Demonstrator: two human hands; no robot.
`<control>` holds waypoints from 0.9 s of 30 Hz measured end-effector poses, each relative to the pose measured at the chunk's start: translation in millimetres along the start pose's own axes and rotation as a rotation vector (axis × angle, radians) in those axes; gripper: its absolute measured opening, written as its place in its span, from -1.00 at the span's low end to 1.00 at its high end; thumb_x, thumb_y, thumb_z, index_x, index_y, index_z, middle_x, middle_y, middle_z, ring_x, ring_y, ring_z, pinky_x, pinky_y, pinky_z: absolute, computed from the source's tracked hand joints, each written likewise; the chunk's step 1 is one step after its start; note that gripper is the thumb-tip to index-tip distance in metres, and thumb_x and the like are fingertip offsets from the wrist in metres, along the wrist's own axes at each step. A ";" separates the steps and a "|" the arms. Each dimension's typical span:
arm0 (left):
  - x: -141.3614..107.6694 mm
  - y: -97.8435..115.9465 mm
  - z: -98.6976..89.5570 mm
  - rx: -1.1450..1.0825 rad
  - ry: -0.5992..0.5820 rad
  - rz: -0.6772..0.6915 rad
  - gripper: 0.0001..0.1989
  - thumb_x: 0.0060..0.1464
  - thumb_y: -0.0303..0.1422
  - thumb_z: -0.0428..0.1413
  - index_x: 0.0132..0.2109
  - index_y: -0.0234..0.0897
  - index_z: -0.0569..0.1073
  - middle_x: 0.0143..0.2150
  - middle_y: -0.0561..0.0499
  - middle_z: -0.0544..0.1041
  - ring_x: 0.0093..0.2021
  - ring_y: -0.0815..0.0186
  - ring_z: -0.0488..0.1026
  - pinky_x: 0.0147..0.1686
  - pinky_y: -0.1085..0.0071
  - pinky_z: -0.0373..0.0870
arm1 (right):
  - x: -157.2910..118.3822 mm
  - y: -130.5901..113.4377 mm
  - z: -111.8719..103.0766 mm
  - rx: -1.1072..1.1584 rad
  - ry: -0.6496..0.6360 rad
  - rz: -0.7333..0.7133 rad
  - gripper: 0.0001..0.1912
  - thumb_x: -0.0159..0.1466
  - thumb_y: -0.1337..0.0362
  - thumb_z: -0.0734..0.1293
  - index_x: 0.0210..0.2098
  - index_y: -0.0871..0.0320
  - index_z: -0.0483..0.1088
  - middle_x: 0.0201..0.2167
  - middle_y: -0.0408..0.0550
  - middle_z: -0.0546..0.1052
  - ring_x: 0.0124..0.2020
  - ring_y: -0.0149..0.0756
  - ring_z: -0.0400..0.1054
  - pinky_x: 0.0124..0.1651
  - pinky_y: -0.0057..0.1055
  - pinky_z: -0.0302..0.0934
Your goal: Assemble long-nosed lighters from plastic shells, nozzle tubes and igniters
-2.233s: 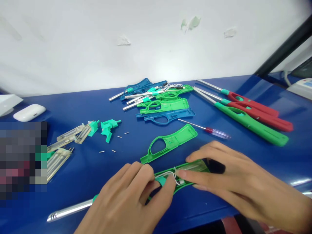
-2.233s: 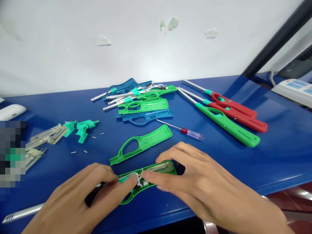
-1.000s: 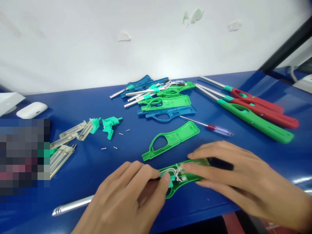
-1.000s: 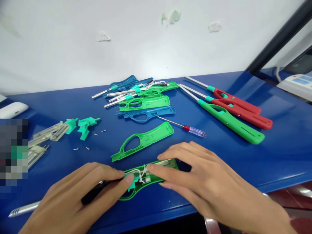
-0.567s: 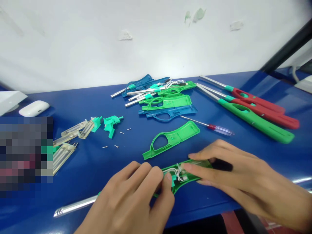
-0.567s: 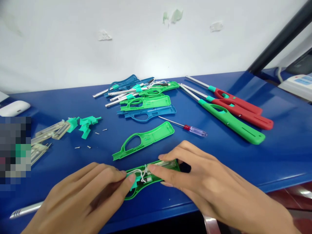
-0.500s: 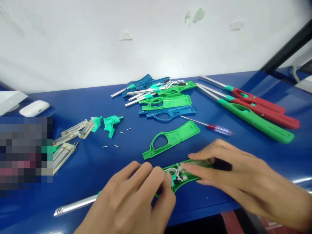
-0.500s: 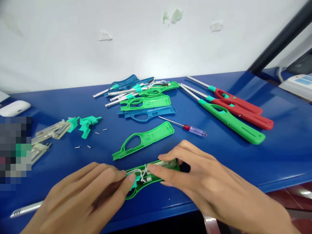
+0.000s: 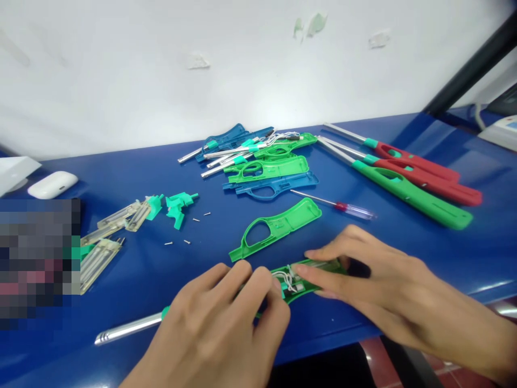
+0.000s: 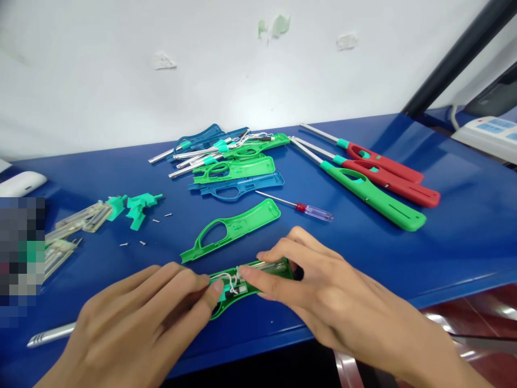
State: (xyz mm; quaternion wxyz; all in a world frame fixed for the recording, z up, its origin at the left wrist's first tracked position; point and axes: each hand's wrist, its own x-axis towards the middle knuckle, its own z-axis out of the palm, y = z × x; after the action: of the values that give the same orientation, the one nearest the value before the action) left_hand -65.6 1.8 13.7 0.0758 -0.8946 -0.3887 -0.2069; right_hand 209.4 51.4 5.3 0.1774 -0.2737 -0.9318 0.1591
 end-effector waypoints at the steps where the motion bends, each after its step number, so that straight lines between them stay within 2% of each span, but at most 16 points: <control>1: -1.1 0.3 -0.1 -0.009 0.000 0.002 -0.70 0.39 -0.56 -0.03 -0.14 -0.21 0.57 -0.29 0.10 0.56 -0.32 0.25 0.50 -0.23 0.24 0.41 | 0.2 0.1 -0.3 0.004 -0.001 0.010 -0.47 0.56 0.36 0.17 0.44 -0.14 0.32 0.02 0.02 0.56 -0.02 -0.21 0.45 -0.10 -0.35 0.50; 5: -9.2 0.4 0.3 0.022 -0.022 0.003 -0.65 0.49 -0.49 -0.15 0.02 -0.23 0.54 -0.18 0.06 0.60 -0.19 0.23 0.53 -0.14 0.22 0.41 | 0.7 1.8 -1.1 0.016 -0.010 0.027 -0.50 0.57 0.30 0.22 0.44 -0.19 0.31 0.05 -0.03 0.58 -0.01 -0.22 0.48 -0.07 -0.35 0.49; 8: -14.2 -0.6 0.6 0.024 -0.033 0.009 -0.67 0.50 -0.48 -0.16 0.09 -0.24 0.49 -0.13 0.06 0.63 -0.15 0.23 0.58 -0.06 0.21 0.45 | -0.2 2.4 -0.4 0.014 0.005 0.033 -0.55 0.58 0.25 0.24 0.40 -0.21 0.34 0.06 -0.09 0.58 0.01 -0.26 0.49 -0.03 -0.34 0.49; 13: -14.8 -4.5 0.3 0.008 -0.018 0.003 -0.69 0.46 -0.53 -0.15 0.10 -0.24 0.45 -0.07 0.05 0.68 -0.10 0.20 0.65 -0.03 0.18 0.52 | -0.9 1.5 3.0 0.008 0.024 0.057 -0.59 0.58 0.21 0.25 0.37 -0.23 0.34 0.07 -0.12 0.57 0.07 -0.25 0.49 0.03 -0.28 0.51; 17: -13.5 -4.8 -0.7 -0.001 0.018 0.019 -0.70 0.45 -0.55 -0.12 0.03 -0.25 0.49 -0.10 0.05 0.70 -0.16 0.22 0.67 -0.12 0.23 0.57 | -1.5 0.9 4.8 0.005 0.027 0.091 -0.59 0.57 0.16 0.29 0.37 -0.24 0.34 0.11 -0.09 0.54 0.13 -0.23 0.49 0.07 -0.28 0.54; 21: -13.2 -3.9 -2.2 0.012 0.050 -0.044 -0.65 0.44 -0.55 -0.14 0.04 -0.18 0.51 -0.03 0.08 0.69 -0.11 0.28 0.66 -0.10 0.30 0.58 | -8.5 1.7 5.8 -0.073 0.022 0.128 -0.48 0.50 0.03 0.35 0.41 -0.29 0.28 0.25 -0.08 0.50 0.20 -0.11 0.50 0.12 -0.14 0.56; 24: -18.5 -13.1 -5.1 0.013 0.095 -0.089 -0.64 0.45 -0.50 -0.14 0.00 -0.14 0.54 -0.06 0.06 0.69 -0.15 0.28 0.66 -0.17 0.33 0.60 | -14.0 4.8 5.7 -0.109 0.098 0.132 -0.51 0.52 0.04 0.27 0.41 -0.27 0.28 0.32 -0.11 0.45 0.25 -0.06 0.47 0.19 -0.04 0.51; 27: -33.5 -31.7 -12.8 0.090 0.112 -0.163 -0.62 0.34 -0.59 -0.05 0.03 -0.09 0.55 -0.04 0.03 0.68 -0.16 0.20 0.65 -0.18 0.26 0.58 | -10.9 11.2 1.9 -0.130 0.222 0.157 -0.60 0.55 0.19 0.20 0.32 -0.23 0.39 0.28 -0.13 0.48 0.23 -0.12 0.46 0.26 -0.08 0.44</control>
State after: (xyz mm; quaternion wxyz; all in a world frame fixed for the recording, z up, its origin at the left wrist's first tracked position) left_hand -113.1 -2.5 10.1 0.1204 -0.8428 -0.4641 -0.2444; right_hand 222.3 53.8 -3.4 0.2484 -0.3726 -0.8905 0.0804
